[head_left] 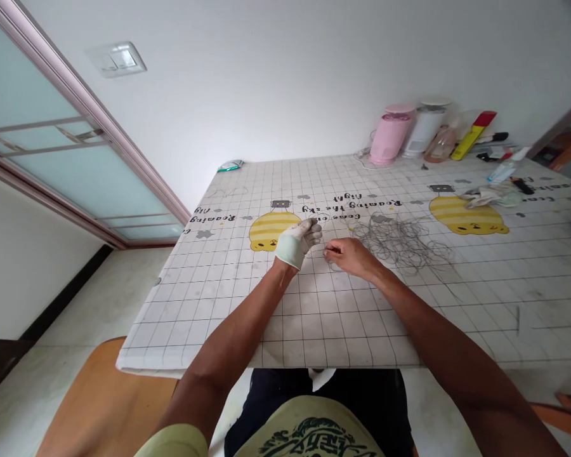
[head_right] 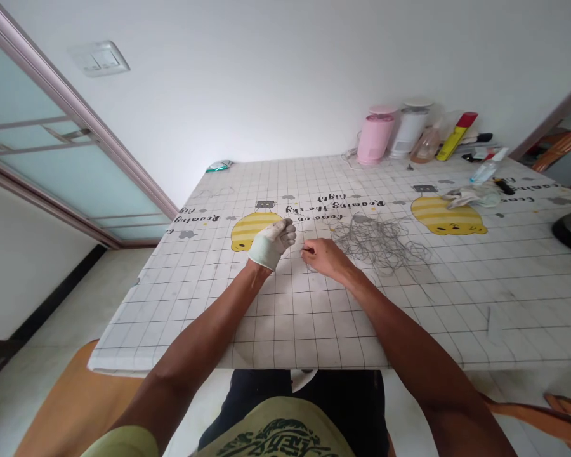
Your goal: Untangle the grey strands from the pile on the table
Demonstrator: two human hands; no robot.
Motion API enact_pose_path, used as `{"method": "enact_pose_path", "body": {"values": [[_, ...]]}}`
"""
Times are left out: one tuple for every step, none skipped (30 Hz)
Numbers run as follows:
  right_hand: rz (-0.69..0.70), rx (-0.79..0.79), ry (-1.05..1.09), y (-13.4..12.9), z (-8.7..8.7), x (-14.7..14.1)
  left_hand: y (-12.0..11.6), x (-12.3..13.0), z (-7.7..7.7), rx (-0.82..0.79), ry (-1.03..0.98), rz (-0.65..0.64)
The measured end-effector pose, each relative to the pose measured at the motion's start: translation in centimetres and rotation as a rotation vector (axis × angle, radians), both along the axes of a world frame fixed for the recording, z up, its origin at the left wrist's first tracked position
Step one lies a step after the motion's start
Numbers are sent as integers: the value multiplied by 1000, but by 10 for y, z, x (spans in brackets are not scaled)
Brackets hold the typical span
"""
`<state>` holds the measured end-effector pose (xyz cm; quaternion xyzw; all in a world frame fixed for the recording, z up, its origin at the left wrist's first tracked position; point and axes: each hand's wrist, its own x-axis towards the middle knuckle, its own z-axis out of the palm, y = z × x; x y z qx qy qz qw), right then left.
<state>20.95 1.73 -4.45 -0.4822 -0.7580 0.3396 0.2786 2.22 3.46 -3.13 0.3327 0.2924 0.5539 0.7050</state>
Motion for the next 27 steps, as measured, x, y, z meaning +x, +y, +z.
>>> {"method": "enact_pose_path", "body": {"values": [[-12,-3,-10,1,1,1,1,-1,1,1,11,-4],[-28,-13,0,2,3,2,1,-2,1,4,23,-2],[-44,-31,27,3,5,3,1,-3,2,9,38,8],[-62,-51,66,3,8,4,1,-3,2,13,55,22],[-79,-70,109,3,12,5,1,-4,2,18,72,37],[-95,-83,148,2,16,7,1,-4,3,22,86,50],[-111,-88,181,2,20,8,0,-5,3,23,96,59],[-127,-86,213,1,24,10,0,-5,4,20,102,62],[-148,-76,247,0,28,12,-1,-6,4,14,105,59],[-169,-63,288,-1,31,14,-1,-6,5,12,104,54],[-187,-51,338,-2,33,16,-2,-6,6,13,101,50],[-194,-46,392,-3,36,17,-2,-6,7,17,99,46],[-191,-51,444,-4,38,18,-3,-6,8,27,97,43],[-175,-64,490,-5,39,18,-4,-6,9,41,95,40],[-151,-80,524,-6,41,18,-5,-6,10,57,94,38],[-123,-95,543,-7,41,18,-5,-5,10,71,96,32],[-97,-106,550,-8,42,17,-6,-5,11,87,97,24],[-74,-115,550,-9,43,16,-7,-4,10,105,98,17],[-52,-125,546,-9,43,16,-7,-4,10,125,101,11],[-29,-136,540,-9,43,15,-8,-3,9,146,108,2],[-6,-147,534,-8,42,15,-8,-3,8,166,120,-7],[23,-160,528,-7,42,14,-9,-3,8,185,135,-18],[50,-172,523,-6,42,14,-9,-2,7,201,152,-31],[74,-181,520,-5,41,14,-10,-2,7,213,168,-49],[93,-188,516,-4,40,14,-11,-2,7,222,181,-67],[108,-194,510,-4,40,14,-12,-1,7,227,190,-83],[118,-199,500,-3,39,13,-13,-1,7,230,197,-98]]}}
